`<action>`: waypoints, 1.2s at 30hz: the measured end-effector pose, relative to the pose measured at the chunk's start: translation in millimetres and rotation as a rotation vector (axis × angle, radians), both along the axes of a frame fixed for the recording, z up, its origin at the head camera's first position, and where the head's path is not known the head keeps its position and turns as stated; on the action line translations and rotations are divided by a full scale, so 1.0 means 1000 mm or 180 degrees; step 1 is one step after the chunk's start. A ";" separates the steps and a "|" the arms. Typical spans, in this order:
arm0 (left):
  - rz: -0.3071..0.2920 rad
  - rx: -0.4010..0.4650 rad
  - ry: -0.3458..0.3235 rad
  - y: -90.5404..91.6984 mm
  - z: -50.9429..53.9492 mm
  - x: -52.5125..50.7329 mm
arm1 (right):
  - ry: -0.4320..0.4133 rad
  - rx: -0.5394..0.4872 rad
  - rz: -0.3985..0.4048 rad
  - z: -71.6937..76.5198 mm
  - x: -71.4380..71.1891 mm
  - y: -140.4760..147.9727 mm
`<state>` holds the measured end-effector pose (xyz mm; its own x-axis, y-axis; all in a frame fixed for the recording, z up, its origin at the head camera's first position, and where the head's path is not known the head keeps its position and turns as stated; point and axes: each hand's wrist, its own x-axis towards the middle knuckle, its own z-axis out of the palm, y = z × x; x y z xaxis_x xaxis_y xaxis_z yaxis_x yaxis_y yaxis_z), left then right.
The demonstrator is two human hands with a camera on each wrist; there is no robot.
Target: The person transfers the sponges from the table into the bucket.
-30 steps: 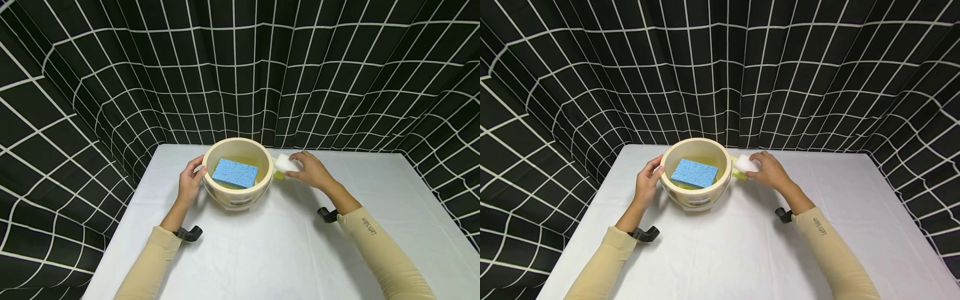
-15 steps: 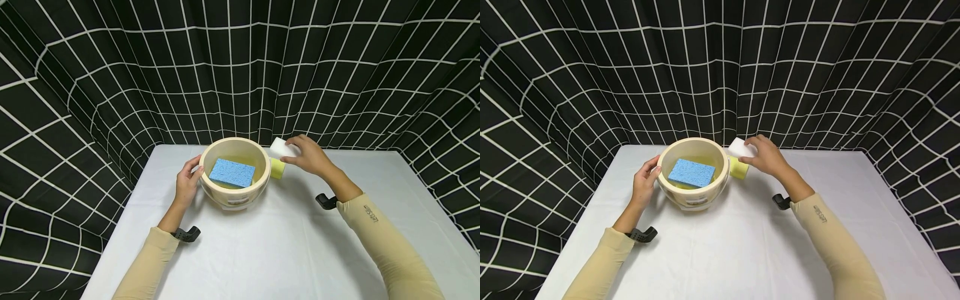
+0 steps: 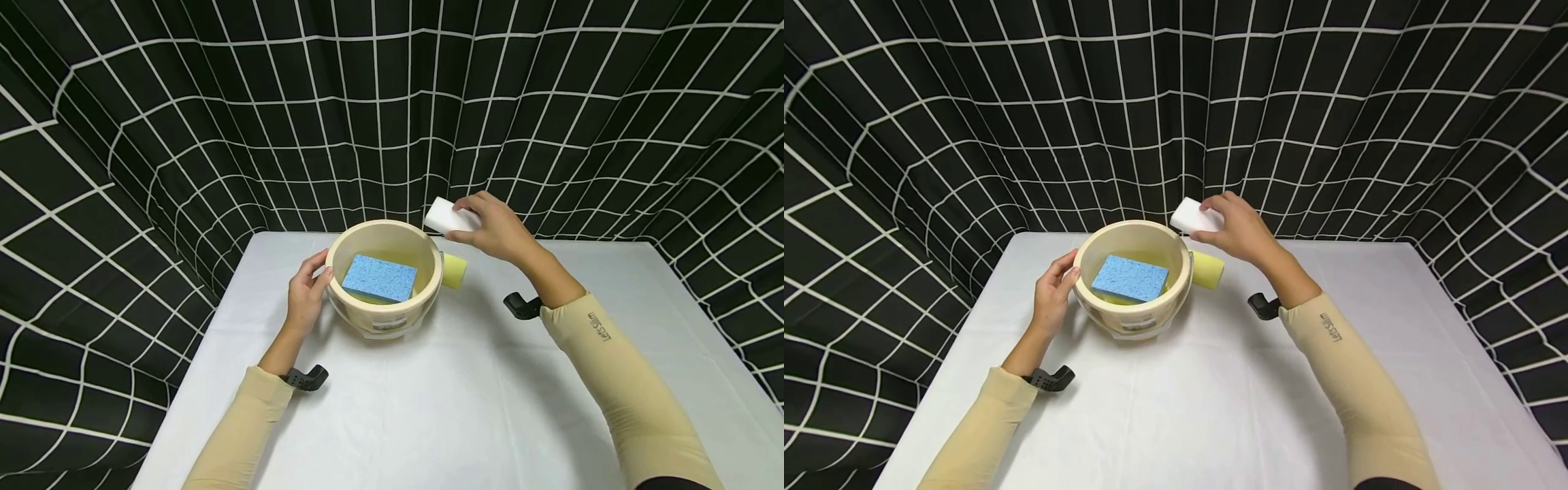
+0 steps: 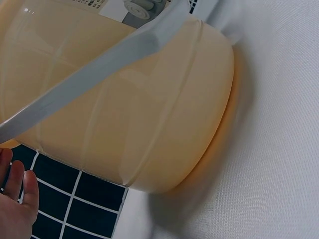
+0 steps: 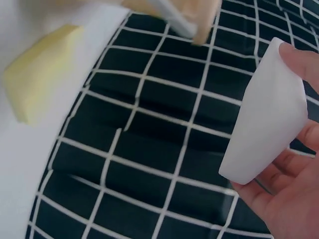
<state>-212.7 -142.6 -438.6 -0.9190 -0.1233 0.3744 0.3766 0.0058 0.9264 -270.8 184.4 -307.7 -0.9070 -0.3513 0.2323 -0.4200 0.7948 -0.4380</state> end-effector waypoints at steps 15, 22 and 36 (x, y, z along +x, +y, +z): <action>0.0023 0.0027 -0.0010 -0.001 -0.003 0.000 | -0.0104 0.0069 0.0273 0.014 -0.007 -0.044; 0.0012 0.0060 -0.0025 -0.001 -0.002 0.000 | -0.0259 0.0153 0.0392 0.012 -0.007 -0.064; 0.0018 -0.0012 -0.0054 -0.001 -0.002 -0.002 | -0.0355 0.0274 0.0599 -0.001 -0.003 -0.088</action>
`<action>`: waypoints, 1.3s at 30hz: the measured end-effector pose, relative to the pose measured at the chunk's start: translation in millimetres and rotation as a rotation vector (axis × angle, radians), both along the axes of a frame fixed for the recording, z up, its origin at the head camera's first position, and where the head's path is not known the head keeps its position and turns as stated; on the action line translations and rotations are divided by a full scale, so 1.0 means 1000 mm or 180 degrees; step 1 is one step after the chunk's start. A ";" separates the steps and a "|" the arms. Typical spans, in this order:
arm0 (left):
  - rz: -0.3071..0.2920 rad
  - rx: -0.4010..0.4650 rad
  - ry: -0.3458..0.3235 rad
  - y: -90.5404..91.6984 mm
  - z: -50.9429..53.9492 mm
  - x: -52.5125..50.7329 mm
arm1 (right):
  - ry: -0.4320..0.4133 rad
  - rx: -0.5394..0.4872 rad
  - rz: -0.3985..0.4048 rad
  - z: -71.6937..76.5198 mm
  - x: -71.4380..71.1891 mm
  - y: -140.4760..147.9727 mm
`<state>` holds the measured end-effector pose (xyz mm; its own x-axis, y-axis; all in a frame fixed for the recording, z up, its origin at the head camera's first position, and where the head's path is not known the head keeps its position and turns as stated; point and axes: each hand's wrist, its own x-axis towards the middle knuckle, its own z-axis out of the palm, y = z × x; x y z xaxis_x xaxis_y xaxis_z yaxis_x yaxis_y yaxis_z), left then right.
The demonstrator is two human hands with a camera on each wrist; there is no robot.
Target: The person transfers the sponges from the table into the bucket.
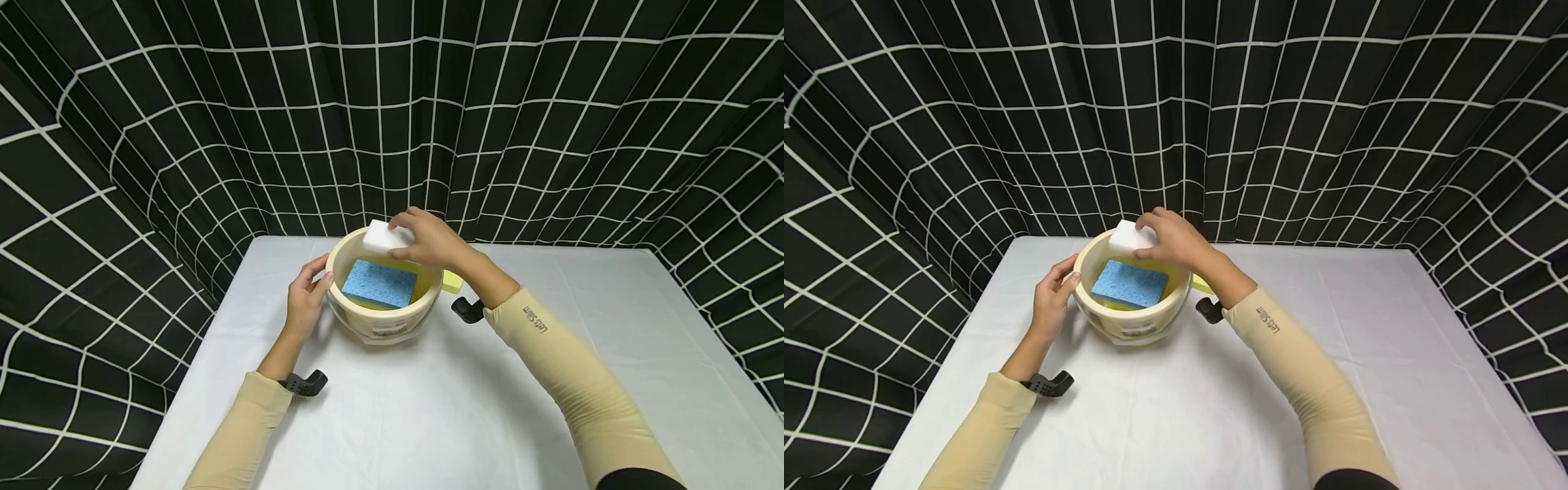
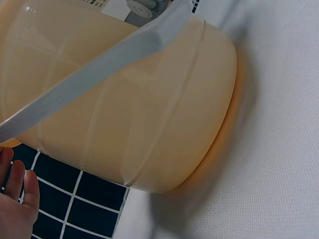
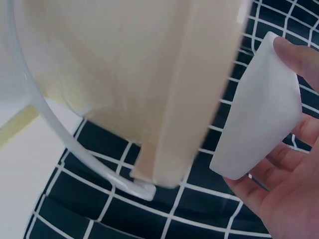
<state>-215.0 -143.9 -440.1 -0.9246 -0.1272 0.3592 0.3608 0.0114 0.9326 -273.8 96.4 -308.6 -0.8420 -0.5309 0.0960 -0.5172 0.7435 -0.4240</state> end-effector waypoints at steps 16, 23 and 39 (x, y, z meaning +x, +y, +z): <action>-0.0017 0.0030 -0.0065 0.000 -0.002 0.001 | -0.0013 0.0166 0.0185 -0.027 0.007 -0.020; -0.0015 0.0015 -0.0030 0.000 -0.002 0.001 | 0.0096 0.0320 0.0336 -0.039 0.007 -0.029; 0.0012 -0.0083 -0.0091 0.000 0.001 0.001 | -0.0067 0.0529 0.0381 -0.047 0.010 -0.033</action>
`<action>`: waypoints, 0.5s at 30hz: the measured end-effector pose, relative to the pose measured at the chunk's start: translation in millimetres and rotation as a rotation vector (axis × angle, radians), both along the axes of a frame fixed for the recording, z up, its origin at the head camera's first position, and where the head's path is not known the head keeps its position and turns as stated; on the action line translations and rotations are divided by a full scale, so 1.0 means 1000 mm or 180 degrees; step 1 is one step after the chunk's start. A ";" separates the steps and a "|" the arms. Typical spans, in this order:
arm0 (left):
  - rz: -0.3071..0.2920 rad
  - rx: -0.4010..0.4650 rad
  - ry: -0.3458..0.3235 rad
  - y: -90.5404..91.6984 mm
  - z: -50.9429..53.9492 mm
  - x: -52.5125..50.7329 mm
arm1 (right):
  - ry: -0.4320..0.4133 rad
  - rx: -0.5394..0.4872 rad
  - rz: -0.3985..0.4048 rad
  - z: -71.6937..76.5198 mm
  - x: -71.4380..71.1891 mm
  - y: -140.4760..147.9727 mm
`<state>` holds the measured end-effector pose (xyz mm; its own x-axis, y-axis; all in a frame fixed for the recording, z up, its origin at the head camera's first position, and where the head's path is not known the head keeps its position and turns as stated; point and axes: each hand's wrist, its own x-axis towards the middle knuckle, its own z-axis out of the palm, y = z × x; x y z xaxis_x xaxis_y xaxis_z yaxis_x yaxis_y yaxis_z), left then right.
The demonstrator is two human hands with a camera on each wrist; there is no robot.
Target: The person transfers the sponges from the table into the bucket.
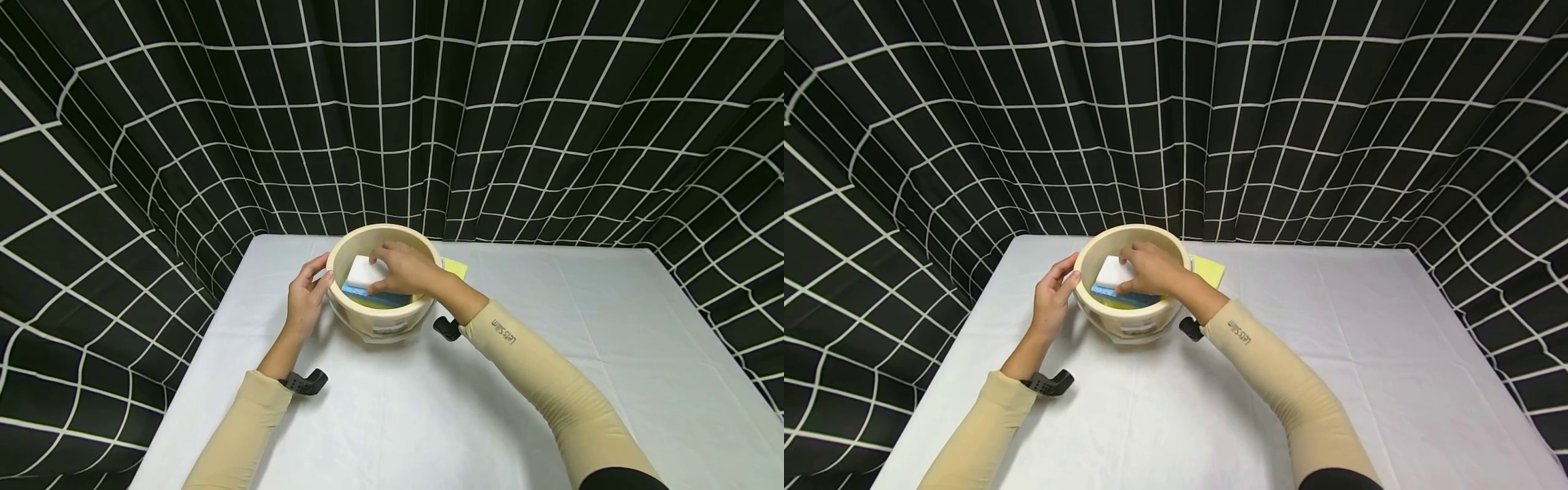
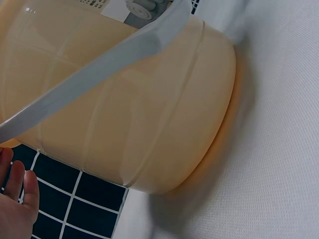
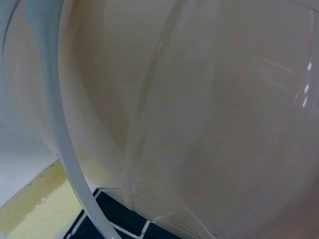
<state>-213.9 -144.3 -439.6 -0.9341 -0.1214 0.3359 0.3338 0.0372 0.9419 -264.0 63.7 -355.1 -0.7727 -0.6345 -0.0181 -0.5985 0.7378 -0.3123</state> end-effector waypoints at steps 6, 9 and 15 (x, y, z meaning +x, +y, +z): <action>0.0010 0.0014 -0.0018 0.000 0.000 -0.001 | -0.0003 0.0026 0.0011 0.002 0.001 0.000; 0.0015 0.0025 -0.0021 0.000 0.000 -0.001 | -0.0016 0.0030 0.0028 0.004 0.001 0.000; 0.0019 0.0054 0.0025 0.001 0.000 -0.001 | 0.0083 -0.0030 0.0060 0.012 0.000 0.005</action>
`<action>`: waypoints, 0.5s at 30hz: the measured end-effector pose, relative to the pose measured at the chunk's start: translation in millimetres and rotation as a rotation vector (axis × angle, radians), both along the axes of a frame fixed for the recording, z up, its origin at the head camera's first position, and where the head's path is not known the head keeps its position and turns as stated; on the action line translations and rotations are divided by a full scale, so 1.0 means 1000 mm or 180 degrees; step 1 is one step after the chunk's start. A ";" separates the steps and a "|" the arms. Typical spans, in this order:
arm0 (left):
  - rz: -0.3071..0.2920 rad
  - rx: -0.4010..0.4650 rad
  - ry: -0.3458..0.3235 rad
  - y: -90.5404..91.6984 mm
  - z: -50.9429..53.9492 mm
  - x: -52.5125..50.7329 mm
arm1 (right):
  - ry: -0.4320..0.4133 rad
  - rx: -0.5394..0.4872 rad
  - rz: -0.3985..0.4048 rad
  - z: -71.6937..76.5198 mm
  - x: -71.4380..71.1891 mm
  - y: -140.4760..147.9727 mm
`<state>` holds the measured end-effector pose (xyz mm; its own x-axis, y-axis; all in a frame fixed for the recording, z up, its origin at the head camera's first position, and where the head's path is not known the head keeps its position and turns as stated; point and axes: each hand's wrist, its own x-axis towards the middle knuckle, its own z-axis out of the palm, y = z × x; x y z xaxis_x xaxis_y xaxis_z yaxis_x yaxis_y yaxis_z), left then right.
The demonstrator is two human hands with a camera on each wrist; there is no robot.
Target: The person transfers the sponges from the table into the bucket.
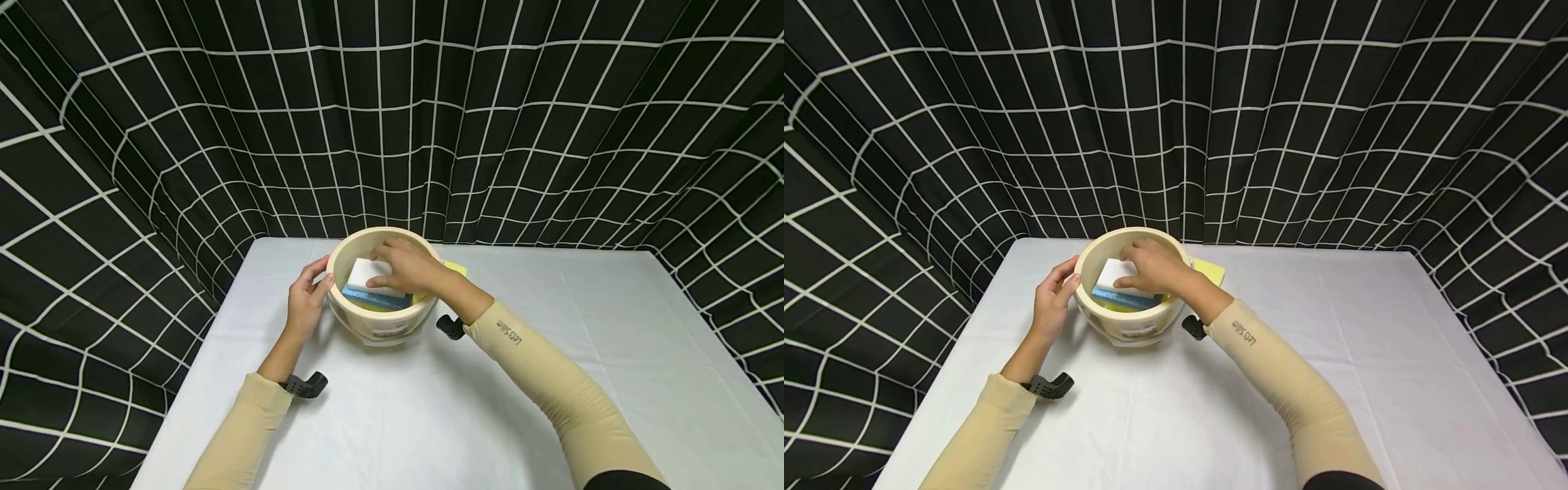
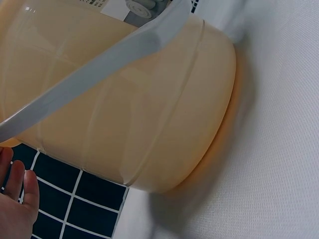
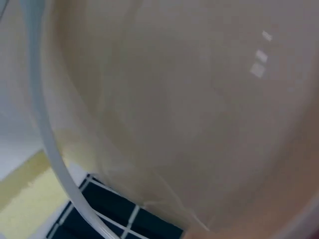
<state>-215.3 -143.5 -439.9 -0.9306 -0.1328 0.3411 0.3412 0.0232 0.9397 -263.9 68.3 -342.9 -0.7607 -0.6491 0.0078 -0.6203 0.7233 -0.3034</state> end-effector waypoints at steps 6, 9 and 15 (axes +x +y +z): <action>-0.0034 0.0001 0.0027 0.000 0.000 0.001 | 0.0028 -0.0010 -0.0103 0.014 -0.004 0.009; -0.0056 -0.0026 0.0020 -0.001 0.000 0.001 | 0.0073 -0.0045 -0.0175 0.020 -0.007 0.016; -0.0026 0.0018 0.0015 0.000 0.001 0.001 | 0.0219 -0.0265 -0.0314 0.030 -0.013 0.033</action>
<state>-214.3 -143.6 -439.4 -0.9300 -0.1270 0.3449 0.3458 0.0152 0.9382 -276.8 100.8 -312.8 -0.8165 -0.5662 0.1128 -0.5689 0.7558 -0.3241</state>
